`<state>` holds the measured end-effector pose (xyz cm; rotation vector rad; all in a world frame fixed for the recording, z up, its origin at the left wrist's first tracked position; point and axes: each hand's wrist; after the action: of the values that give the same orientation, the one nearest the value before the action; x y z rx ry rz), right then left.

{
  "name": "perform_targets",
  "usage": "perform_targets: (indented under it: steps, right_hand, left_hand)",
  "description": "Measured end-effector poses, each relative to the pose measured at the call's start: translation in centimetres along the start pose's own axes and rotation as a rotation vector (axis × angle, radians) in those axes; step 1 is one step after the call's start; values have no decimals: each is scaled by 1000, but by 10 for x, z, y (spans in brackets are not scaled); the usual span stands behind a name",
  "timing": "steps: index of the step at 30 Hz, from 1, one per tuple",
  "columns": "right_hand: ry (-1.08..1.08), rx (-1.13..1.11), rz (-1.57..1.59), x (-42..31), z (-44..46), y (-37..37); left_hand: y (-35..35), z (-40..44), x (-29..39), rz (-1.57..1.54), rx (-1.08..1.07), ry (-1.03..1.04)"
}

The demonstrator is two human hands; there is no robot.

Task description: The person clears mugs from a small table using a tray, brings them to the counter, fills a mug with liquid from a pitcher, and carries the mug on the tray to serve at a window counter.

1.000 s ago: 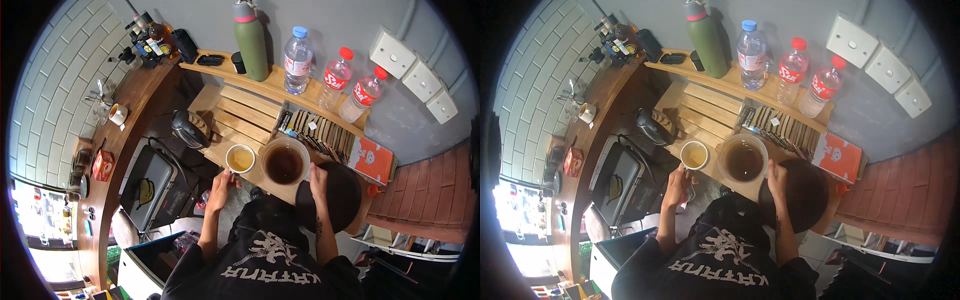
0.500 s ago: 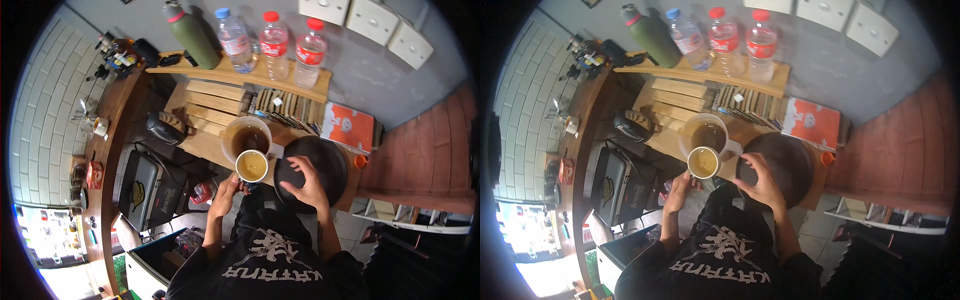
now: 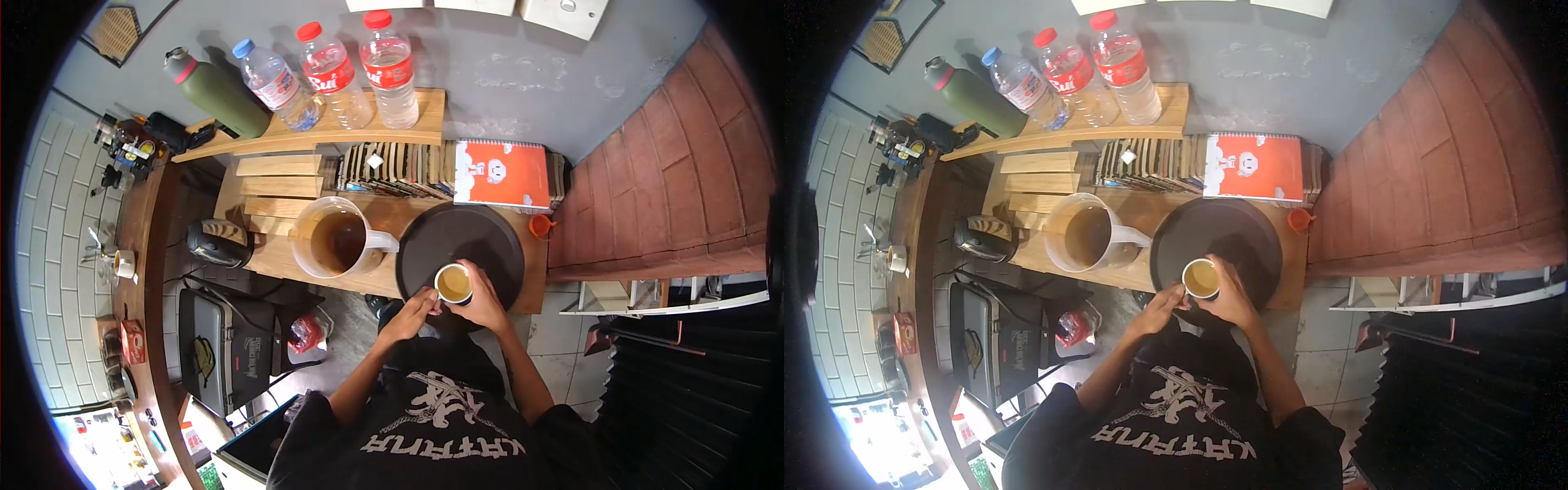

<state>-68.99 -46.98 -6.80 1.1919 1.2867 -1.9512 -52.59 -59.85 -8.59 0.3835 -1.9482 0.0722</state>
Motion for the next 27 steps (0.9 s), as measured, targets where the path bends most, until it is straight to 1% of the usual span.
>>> perform_targets:
  steps: [1,2,4,5,7,9,11,13,14,16,17,18,20,21,22,24,25,27]
  right_hand:
    - [-7,24,-42,11,-4,3]
    - [-15,49,-82,22,-7,6]
    - [7,43,-63,50,-11,12]
    - [26,36,-43,64,-13,15]
    - [35,29,-65,79,-14,15]
    - [42,20,-85,86,-13,15]
    - [16,70,-114,88,-10,13]
    - [10,62,-150,91,-8,11]
    - [6,56,-186,92,-6,11]
    - [27,43,-146,91,0,8]
    - [50,34,-109,89,2,7]
    - [49,33,-107,92,2,9]
    - [23,55,-131,97,1,12]
    - [24,55,-130,97,1,13]
    - [33,45,-140,97,1,13]
    - [46,38,-151,94,0,10]
    - [75,22,-137,90,-1,6]
    - [103,11,-122,80,-4,-5]
  left_hand:
    - [1,5,-1,61,1,-42]
    - [3,10,-3,62,-3,-41]
    - [6,24,-15,469,82,94]
    - [7,28,-21,470,84,96]
    - [11,32,-30,617,216,130]
    - [3,38,-34,605,264,113]
    - [-5,38,-34,592,311,95]
    - [-13,31,-27,485,456,-34]
    - [-17,29,-28,485,460,-36]
    - [-26,26,-41,413,653,30]
    - [-33,24,-48,533,696,18]
    - [-36,22,-52,534,698,17]
    - [-40,19,-60,629,782,22]
    - [-41,20,-64,544,766,-58]
    - [-42,21,-67,544,765,-58]
    - [-43,23,-72,688,752,20]
    - [-43,25,-73,689,747,20]
    - [-43,29,-73,719,744,91]
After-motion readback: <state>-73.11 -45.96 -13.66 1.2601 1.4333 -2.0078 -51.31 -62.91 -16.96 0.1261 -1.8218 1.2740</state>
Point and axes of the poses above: each hand's wrist, its own z-axis towards the middle knuckle, its own y-axis out of the palm, x = y × z, and after that the axes turned 8 degrees about -y, right-handed
